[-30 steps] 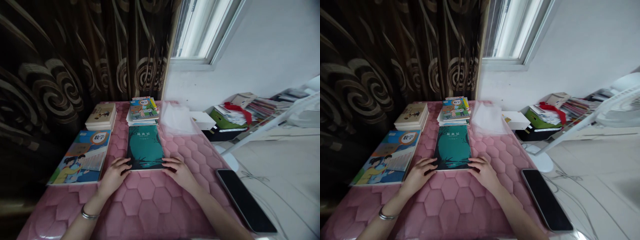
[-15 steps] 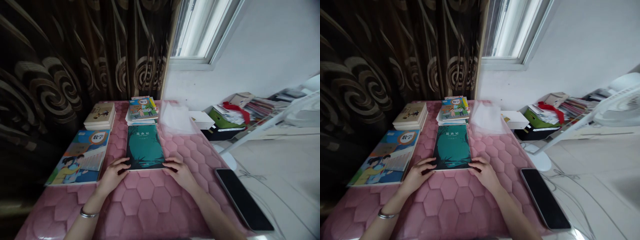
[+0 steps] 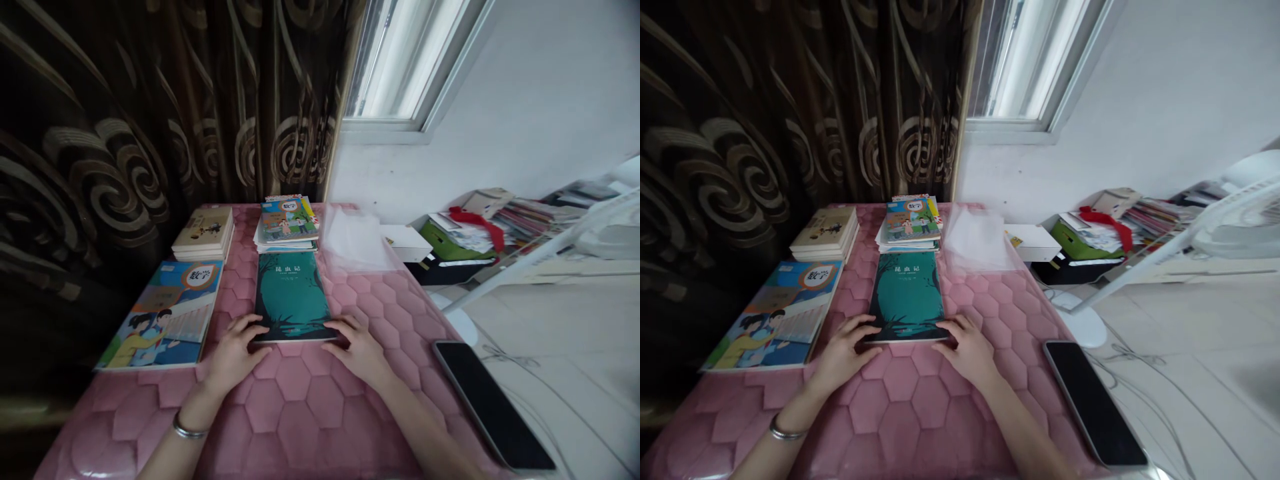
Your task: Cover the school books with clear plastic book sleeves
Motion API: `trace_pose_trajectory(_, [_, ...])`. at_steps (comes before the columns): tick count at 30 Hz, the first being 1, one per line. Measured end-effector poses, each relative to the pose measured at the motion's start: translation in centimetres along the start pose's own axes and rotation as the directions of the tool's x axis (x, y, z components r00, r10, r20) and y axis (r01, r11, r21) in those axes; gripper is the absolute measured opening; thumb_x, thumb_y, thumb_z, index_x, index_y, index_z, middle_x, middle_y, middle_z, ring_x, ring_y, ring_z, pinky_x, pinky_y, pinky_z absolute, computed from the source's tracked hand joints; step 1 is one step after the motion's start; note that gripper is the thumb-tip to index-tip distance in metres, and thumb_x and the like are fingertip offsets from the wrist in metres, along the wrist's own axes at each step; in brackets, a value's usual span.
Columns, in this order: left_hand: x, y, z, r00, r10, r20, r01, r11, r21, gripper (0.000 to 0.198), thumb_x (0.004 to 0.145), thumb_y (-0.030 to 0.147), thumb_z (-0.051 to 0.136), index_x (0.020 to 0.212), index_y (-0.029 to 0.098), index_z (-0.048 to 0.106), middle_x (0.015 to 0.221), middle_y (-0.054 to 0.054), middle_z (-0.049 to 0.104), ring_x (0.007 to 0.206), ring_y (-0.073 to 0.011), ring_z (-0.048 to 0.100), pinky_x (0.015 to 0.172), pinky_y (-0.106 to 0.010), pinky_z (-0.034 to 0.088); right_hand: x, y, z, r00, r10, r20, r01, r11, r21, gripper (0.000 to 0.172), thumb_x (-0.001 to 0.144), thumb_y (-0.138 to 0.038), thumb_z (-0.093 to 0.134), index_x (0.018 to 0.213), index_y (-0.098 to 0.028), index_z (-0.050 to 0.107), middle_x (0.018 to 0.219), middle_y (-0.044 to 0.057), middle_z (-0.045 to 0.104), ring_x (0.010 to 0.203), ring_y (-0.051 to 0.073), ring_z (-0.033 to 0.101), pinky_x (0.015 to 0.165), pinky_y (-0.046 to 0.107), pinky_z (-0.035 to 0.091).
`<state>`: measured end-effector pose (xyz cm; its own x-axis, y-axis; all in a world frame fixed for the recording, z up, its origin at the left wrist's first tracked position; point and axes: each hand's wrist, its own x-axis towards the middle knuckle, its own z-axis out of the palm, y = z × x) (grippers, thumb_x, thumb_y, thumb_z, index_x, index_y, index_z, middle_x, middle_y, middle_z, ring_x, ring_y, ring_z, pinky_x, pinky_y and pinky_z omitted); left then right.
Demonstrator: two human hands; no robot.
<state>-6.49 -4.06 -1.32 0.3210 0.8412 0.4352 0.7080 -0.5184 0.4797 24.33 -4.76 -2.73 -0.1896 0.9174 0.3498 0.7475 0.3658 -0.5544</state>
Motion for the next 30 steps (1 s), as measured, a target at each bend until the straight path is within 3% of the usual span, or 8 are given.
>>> trace_pose_trajectory(4, [0.2,0.0,0.6,1.000,-0.015,-0.021,0.015,0.999,0.043,0.018,0.079,0.024,0.071,0.096,0.027,0.072,0.111,-0.005,0.066,0.103,-0.0235,0.063,0.091,-0.043,0.055,0.2,-0.2,0.3,1.000,-0.003,-0.013,0.003,0.999,-0.041,0.025,0.082,-0.036,0.068,0.106,-0.029,0.070,0.100,0.004,0.065,0.094,0.022,0.065,0.080,0.035,0.056])
trace_pose_trajectory(11, [-0.3,-0.9,0.6,0.999,-0.038,-0.034,0.036,0.998,-0.046,0.014,0.084,0.025,0.066,0.097,0.026,0.070,0.115,-0.005,0.065,0.104,-0.0209,0.065,0.093,-0.039,0.056,0.1,0.6,0.1,0.999,0.036,0.007,-0.037,0.987,0.159,0.024,0.083,-0.028,0.065,0.107,-0.030,0.072,0.110,0.005,0.068,0.099,0.021,0.066,0.083,0.034,0.056])
trace_pose_trajectory(18, [-0.3,-0.9,0.6,0.999,-0.038,-0.034,0.035,0.996,-0.080,0.013,0.083,0.023,0.066,0.096,0.025,0.069,0.114,-0.005,0.066,0.102,-0.0198,0.067,0.092,-0.037,0.057,0.2,0.6,0.1,0.997,0.076,0.010,-0.076,0.974,0.212,0.024,0.081,-0.031,0.067,0.105,-0.029,0.074,0.105,0.005,0.070,0.095,0.021,0.067,0.078,0.034,0.058])
trace_pose_trajectory(24, [-0.3,-0.8,0.5,0.997,-0.058,-0.043,0.054,0.995,-0.078,0.016,0.081,0.019,0.068,0.096,0.025,0.068,0.114,-0.005,0.066,0.102,-0.0203,0.067,0.091,-0.037,0.057,0.1,1.1,-0.2,0.998,0.060,0.030,-0.065,0.965,0.255,0.028,0.082,-0.029,0.064,0.109,-0.030,0.073,0.110,0.005,0.071,0.100,0.022,0.066,0.088,0.038,0.056])
trace_pose_trajectory(30, [-0.4,-0.6,0.5,0.995,-0.091,-0.028,0.088,0.992,-0.092,0.021,0.078,0.014,0.070,0.096,0.024,0.068,0.114,-0.005,0.066,0.103,-0.0195,0.067,0.091,-0.036,0.057,-0.2,1.9,0.4,0.995,0.090,0.050,-0.099,0.966,0.239,0.028,0.083,-0.030,0.063,0.109,-0.031,0.073,0.111,0.005,0.071,0.101,0.023,0.067,0.089,0.040,0.056])
